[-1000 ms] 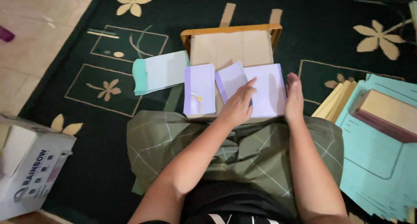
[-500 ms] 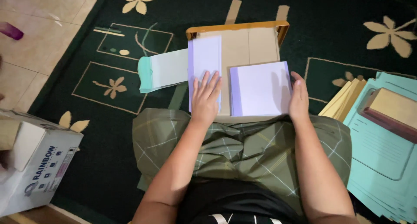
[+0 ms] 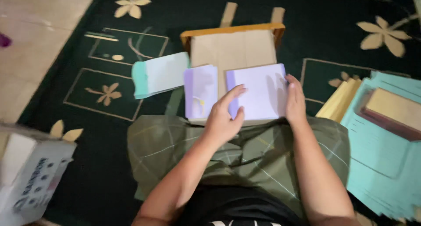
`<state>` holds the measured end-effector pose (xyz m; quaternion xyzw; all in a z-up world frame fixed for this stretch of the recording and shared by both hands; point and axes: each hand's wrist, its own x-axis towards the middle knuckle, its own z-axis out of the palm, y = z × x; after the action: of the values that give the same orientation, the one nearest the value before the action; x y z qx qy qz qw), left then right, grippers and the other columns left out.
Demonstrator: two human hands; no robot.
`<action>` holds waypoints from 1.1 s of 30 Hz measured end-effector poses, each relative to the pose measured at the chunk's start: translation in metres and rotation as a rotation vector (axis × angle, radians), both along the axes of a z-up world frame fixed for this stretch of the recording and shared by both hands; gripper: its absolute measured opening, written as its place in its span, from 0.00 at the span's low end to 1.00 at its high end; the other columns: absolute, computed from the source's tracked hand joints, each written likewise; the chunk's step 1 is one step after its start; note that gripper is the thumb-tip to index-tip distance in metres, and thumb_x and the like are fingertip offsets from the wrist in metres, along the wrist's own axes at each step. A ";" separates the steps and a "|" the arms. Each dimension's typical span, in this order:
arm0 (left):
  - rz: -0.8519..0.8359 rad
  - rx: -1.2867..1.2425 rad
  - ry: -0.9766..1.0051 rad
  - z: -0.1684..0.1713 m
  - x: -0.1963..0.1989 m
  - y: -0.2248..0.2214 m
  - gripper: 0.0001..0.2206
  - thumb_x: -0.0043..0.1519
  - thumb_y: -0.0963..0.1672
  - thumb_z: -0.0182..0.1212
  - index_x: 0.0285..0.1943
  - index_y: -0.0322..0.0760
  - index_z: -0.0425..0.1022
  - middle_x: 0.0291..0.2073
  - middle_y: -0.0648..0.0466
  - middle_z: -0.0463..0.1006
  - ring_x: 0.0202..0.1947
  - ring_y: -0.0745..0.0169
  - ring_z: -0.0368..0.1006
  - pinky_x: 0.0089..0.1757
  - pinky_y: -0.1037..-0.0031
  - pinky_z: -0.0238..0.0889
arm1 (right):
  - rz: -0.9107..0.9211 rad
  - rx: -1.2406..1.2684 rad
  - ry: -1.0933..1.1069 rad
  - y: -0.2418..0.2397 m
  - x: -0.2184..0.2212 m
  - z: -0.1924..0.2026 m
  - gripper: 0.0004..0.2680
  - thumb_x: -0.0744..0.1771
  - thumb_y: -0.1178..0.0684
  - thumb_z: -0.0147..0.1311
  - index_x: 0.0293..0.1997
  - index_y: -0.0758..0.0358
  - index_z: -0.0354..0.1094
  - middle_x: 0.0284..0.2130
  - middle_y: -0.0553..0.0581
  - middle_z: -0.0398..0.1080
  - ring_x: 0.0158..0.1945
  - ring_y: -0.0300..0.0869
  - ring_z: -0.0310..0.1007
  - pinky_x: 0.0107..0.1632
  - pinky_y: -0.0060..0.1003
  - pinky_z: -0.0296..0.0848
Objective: Folding and organizing stacks of paper into a cardboard box
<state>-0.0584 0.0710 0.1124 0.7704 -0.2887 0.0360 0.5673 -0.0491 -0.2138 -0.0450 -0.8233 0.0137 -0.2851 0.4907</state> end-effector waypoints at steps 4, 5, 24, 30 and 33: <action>-0.486 -0.331 0.294 0.142 -0.092 -0.019 0.24 0.67 0.38 0.51 0.74 0.27 0.54 0.71 0.41 0.63 0.72 0.53 0.62 0.72 0.66 0.52 | -0.078 0.185 0.167 -0.009 0.007 -0.021 0.26 0.72 0.31 0.30 0.68 0.63 0.59 0.65 0.63 0.62 0.68 0.48 0.60 0.70 0.41 0.54; -0.823 -0.377 0.508 0.146 -0.106 -0.028 0.23 0.73 0.44 0.41 0.77 0.32 0.52 0.78 0.45 0.57 0.82 0.55 0.50 0.82 0.64 0.38 | -0.061 0.126 0.135 0.001 0.003 -0.003 0.24 0.73 0.35 0.29 0.66 0.66 0.61 0.65 0.65 0.62 0.70 0.50 0.58 0.71 0.43 0.52; 0.033 0.106 -0.461 -0.094 0.035 -0.150 0.18 0.58 0.51 0.60 0.56 0.50 0.76 0.53 0.60 0.77 0.60 0.58 0.72 0.59 0.65 0.64 | -0.047 0.208 -0.022 -0.006 0.002 -0.017 0.14 0.75 0.54 0.33 0.59 0.69 0.68 0.59 0.73 0.67 0.66 0.60 0.63 0.68 0.55 0.60; -0.023 0.784 -0.309 -0.126 0.052 -0.075 0.31 0.65 0.57 0.51 0.74 0.44 0.63 0.75 0.45 0.58 0.75 0.37 0.50 0.68 0.41 0.41 | -0.103 0.174 0.149 0.008 -0.005 0.019 0.16 0.75 0.48 0.33 0.64 0.66 0.66 0.60 0.69 0.67 0.67 0.60 0.63 0.68 0.53 0.60; -0.017 0.768 -0.304 -0.128 0.053 -0.076 0.31 0.64 0.57 0.51 0.74 0.44 0.63 0.75 0.45 0.58 0.75 0.39 0.51 0.68 0.43 0.41 | -0.222 -0.047 0.275 -0.009 -0.005 0.003 0.15 0.75 0.47 0.43 0.64 0.64 0.67 0.55 0.68 0.70 0.62 0.61 0.67 0.63 0.54 0.65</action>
<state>-0.0054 -0.0047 -0.0156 0.9095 -0.3682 0.0344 0.1897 -0.0542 -0.2230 -0.0418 -0.8591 0.1646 -0.2226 0.4306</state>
